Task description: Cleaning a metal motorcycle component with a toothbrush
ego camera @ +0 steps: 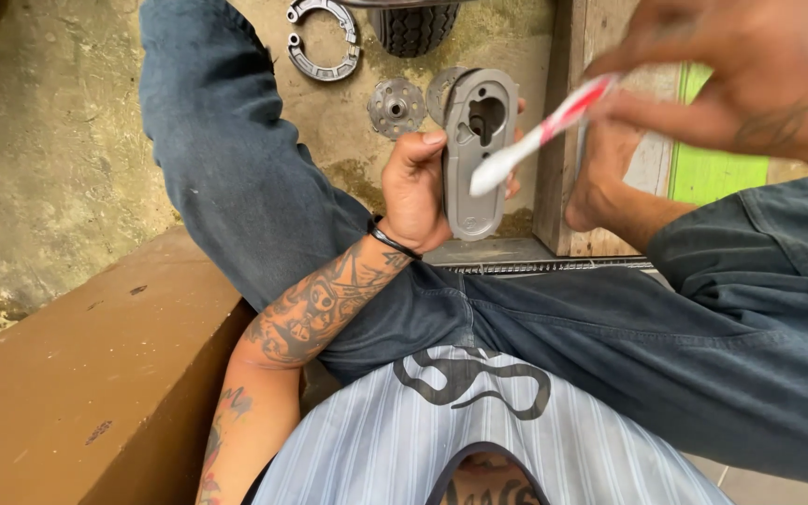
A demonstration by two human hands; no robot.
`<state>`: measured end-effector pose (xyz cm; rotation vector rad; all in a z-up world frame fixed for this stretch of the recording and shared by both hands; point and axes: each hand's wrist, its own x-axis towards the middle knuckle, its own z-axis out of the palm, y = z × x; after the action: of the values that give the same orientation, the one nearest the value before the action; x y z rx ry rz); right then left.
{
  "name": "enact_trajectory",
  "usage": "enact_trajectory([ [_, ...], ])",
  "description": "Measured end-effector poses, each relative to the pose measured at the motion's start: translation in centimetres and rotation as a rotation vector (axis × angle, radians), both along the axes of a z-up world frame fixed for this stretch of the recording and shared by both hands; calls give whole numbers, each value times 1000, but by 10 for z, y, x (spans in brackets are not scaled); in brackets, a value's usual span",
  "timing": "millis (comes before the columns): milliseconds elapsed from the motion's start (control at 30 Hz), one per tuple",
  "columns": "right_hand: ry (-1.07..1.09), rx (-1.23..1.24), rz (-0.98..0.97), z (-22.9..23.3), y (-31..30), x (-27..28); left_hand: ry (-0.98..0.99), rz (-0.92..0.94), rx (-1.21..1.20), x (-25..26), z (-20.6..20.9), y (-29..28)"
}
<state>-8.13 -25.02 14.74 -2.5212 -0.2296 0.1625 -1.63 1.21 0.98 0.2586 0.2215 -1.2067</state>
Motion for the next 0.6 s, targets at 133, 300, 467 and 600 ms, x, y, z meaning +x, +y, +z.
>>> enact_trajectory([
  [133,-66,-325,278,-15,2,5,-57,87,-68,-17,-6,-12],
  [300,528,253,-1541,-279,28,-69,51,-31,-10,-17,1,-18],
  [467,105,-128,151,-21,7,6,94,75,28,-15,-13,-14],
  [600,259,71,-114,-44,-16,-2,72,38,8,-7,-5,-13],
])
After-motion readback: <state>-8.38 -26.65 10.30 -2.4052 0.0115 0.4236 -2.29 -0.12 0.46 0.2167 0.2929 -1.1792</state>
